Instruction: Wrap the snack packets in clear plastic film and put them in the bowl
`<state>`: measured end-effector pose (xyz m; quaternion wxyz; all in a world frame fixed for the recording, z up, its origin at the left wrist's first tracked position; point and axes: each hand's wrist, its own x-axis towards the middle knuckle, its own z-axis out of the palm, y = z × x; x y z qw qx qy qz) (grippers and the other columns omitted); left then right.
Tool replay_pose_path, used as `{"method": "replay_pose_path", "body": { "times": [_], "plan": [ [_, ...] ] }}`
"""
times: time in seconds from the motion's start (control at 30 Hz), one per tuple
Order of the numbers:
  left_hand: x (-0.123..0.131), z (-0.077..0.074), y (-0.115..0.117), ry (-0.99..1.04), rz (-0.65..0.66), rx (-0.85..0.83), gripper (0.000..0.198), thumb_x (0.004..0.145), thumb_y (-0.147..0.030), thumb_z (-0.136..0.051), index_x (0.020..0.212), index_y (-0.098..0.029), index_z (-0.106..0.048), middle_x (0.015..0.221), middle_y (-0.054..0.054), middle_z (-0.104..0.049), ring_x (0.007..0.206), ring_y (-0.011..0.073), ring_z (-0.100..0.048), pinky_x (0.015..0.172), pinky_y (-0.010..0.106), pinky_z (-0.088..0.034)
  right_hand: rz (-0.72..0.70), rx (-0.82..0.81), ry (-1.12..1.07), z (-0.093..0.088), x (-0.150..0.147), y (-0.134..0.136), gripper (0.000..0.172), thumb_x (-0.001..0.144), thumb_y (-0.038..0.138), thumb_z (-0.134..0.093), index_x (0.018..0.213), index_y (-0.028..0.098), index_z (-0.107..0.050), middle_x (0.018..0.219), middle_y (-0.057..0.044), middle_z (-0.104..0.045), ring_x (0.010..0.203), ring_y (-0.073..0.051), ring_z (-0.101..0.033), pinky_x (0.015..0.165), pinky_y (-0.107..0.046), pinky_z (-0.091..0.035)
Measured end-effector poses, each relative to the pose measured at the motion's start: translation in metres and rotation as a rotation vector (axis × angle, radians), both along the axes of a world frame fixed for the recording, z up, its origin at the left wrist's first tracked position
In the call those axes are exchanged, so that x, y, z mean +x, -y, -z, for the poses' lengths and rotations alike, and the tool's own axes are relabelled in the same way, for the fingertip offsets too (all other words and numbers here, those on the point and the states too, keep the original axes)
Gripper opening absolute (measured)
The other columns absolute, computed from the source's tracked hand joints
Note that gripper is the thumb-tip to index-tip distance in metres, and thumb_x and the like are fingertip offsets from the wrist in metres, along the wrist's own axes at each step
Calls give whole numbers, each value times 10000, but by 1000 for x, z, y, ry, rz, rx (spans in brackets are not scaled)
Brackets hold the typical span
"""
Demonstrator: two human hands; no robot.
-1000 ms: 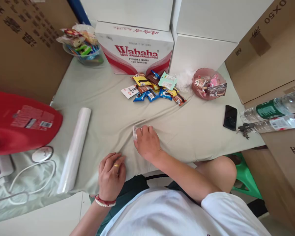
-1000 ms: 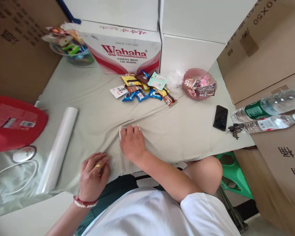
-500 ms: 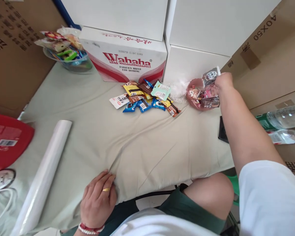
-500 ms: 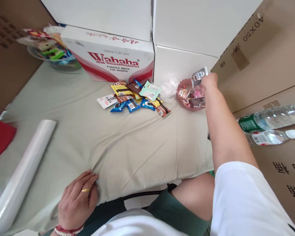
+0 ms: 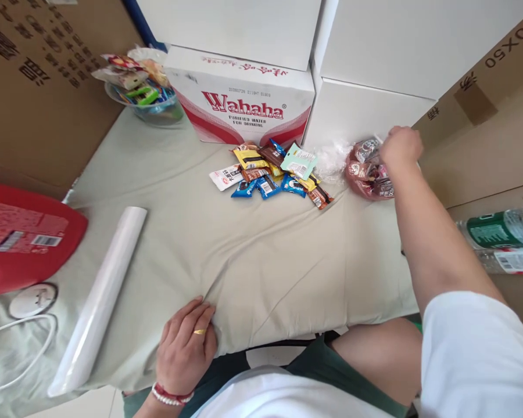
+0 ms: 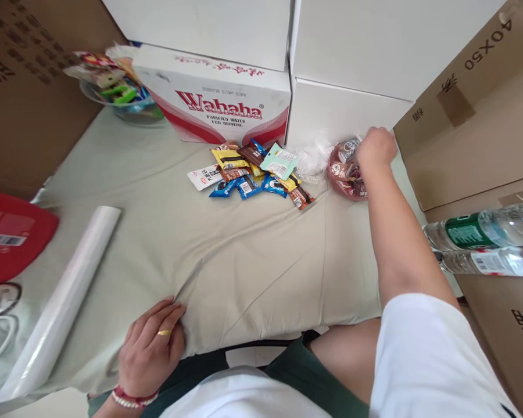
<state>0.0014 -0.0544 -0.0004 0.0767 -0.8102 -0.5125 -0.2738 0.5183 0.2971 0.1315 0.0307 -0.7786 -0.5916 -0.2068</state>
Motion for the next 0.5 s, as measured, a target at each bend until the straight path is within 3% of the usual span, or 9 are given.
{"method": "replay_pose_path", "body": {
  "times": [0.1, 0.2, 0.27, 0.37, 0.5],
  "plan": [
    [0, 0, 0, 16, 12, -2, 270, 883, -14, -617, 1114, -144, -665, 1032, 126, -759, 1062, 325, -735, 896, 430, -544, 91, 188, -127, -1, 9, 52, 424, 1041, 308, -433, 1318, 107, -682, 1314, -258, -642, 1248, -302, -520, 962, -475, -464],
    [0, 1, 1, 23, 10, -8, 275, 881, -30, -621, 1122, -157, -663, 1030, 115, -763, 1076, 319, -734, 899, 422, -539, 129, 184, -251, 22, 14, 83, 588, 1025, 392, -460, 1494, 43, -522, 1475, -320, -524, 1369, -349, -439, 1135, -558, -353],
    [-1, 1, 2, 22, 3, -12, 283, 877, -44, -617, 1124, -176, -662, 1027, 103, -763, 1079, 310, -735, 910, 418, -534, 104, 92, -303, 43, 12, 84, 696, 1034, 431, -413, 1582, 2, -386, 1585, -338, -410, 1468, -366, -357, 1204, -596, -269],
    [0, 0, 2, 12, 1, -22, 294, 867, -53, -609, 1120, -195, -656, 1012, 91, -760, 1083, 301, -735, 922, 414, -529, 39, -37, -339, 65, 7, 67, 737, 1044, 492, -369, 1642, 64, -317, 1697, -260, -288, 1559, -387, -233, 1245, -638, -183],
    [1, 1, 3, 22, -19, -26, 302, 858, -58, -604, 1122, -197, -654, 1011, 93, -758, 1091, 297, -733, 925, 408, -527, 57, -112, -354, 62, 3, 53, 670, 1045, 508, -391, 1589, 119, -443, 1683, -238, -314, 1556, -419, -213, 1214, -679, -184]
  ]
}}
